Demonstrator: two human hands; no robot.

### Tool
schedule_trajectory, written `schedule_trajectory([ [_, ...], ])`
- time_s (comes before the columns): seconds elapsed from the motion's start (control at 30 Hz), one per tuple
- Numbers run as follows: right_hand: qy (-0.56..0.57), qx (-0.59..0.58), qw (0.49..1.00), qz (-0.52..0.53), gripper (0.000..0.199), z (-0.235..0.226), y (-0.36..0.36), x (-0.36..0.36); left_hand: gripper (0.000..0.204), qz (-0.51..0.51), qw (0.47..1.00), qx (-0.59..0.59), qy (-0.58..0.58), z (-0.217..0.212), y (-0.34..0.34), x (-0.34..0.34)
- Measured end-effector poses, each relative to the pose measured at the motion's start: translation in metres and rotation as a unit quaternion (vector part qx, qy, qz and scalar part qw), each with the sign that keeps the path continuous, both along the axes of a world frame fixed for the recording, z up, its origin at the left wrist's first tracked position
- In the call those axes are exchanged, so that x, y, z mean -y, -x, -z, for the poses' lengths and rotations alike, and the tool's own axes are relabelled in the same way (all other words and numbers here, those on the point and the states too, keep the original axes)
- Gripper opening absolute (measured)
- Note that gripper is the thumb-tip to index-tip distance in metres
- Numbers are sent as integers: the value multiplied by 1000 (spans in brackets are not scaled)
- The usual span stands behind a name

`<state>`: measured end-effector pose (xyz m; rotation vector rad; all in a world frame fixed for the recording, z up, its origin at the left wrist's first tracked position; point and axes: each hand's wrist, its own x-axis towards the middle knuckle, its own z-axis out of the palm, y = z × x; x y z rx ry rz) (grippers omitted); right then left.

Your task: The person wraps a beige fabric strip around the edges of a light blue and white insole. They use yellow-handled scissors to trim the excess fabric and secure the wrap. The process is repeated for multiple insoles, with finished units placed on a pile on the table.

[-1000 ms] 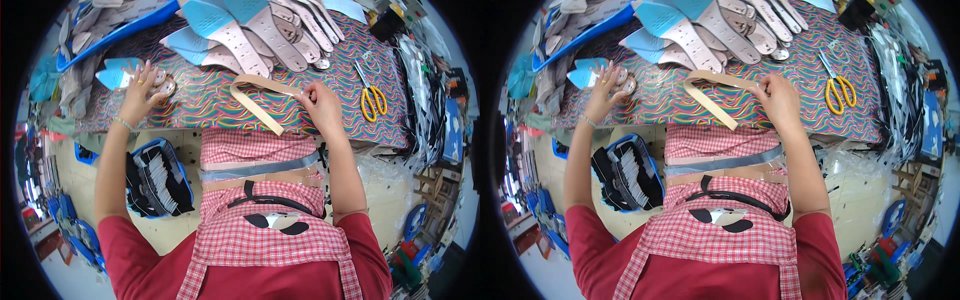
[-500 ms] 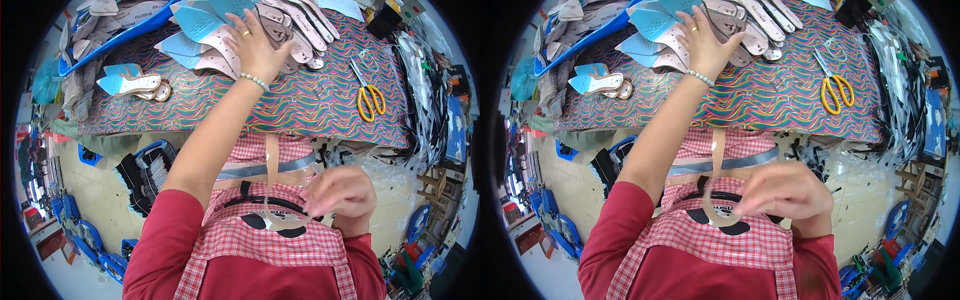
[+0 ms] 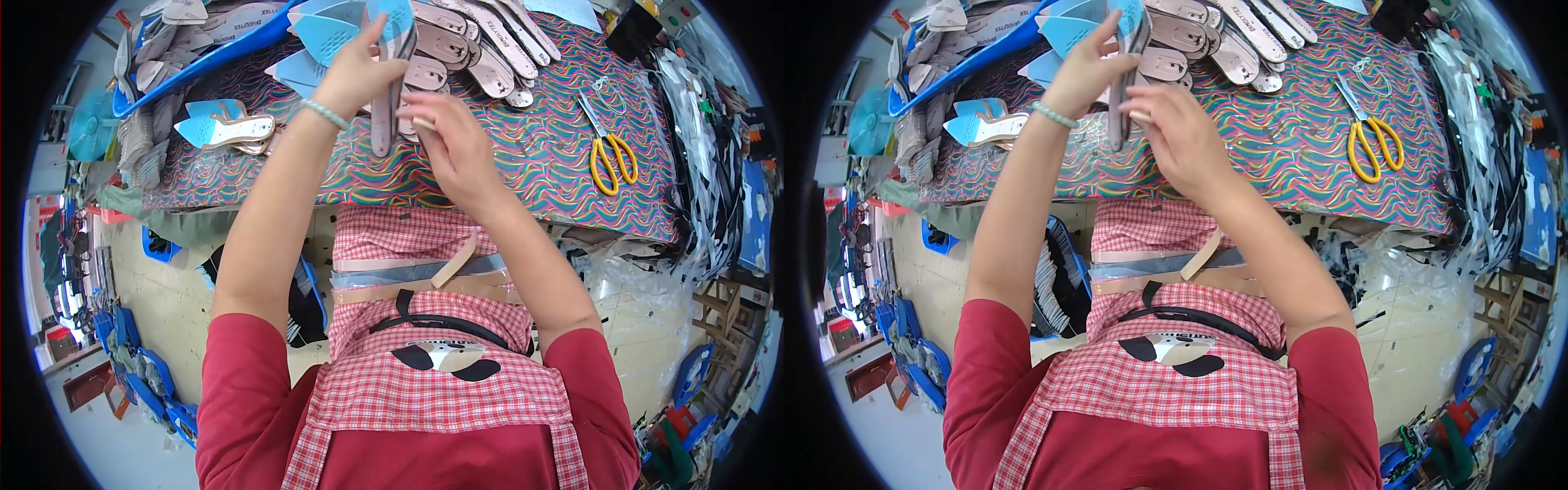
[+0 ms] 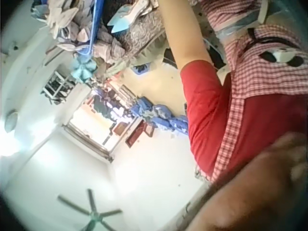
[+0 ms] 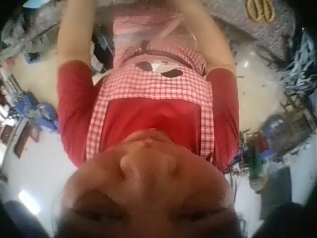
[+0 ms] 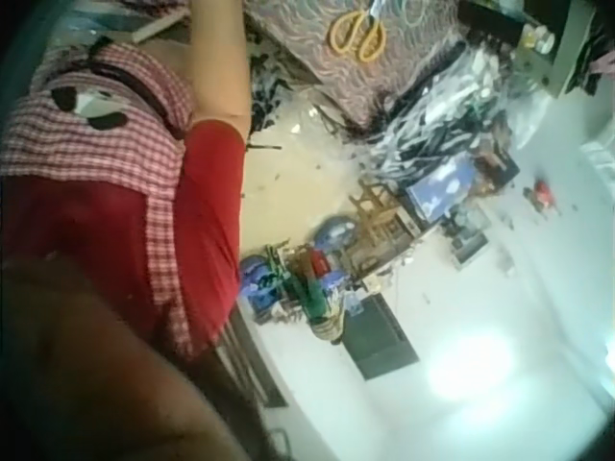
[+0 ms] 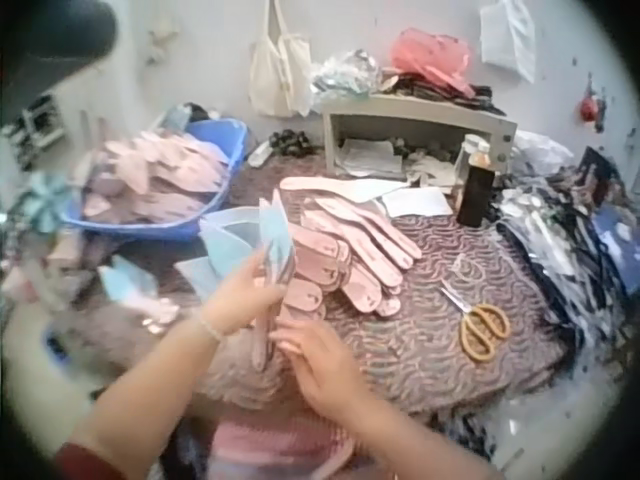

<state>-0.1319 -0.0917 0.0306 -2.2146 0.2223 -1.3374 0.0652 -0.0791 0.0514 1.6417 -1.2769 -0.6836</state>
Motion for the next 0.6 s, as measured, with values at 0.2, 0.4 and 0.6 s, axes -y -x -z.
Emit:
schedule_trajectory([
  [0.2,-273,-55,960,10,22,-32,-22,74,85,-32,996,79,6,7,4,1],
  [0.4,-80,-90,993,-20,18,-3,-45,110,68,16,960,-278,41,-10,-18,-7],
  [0.6,143,-151,976,62,24,18,-53,104,48,15,885,-377,274,-45,-45,-56],
])
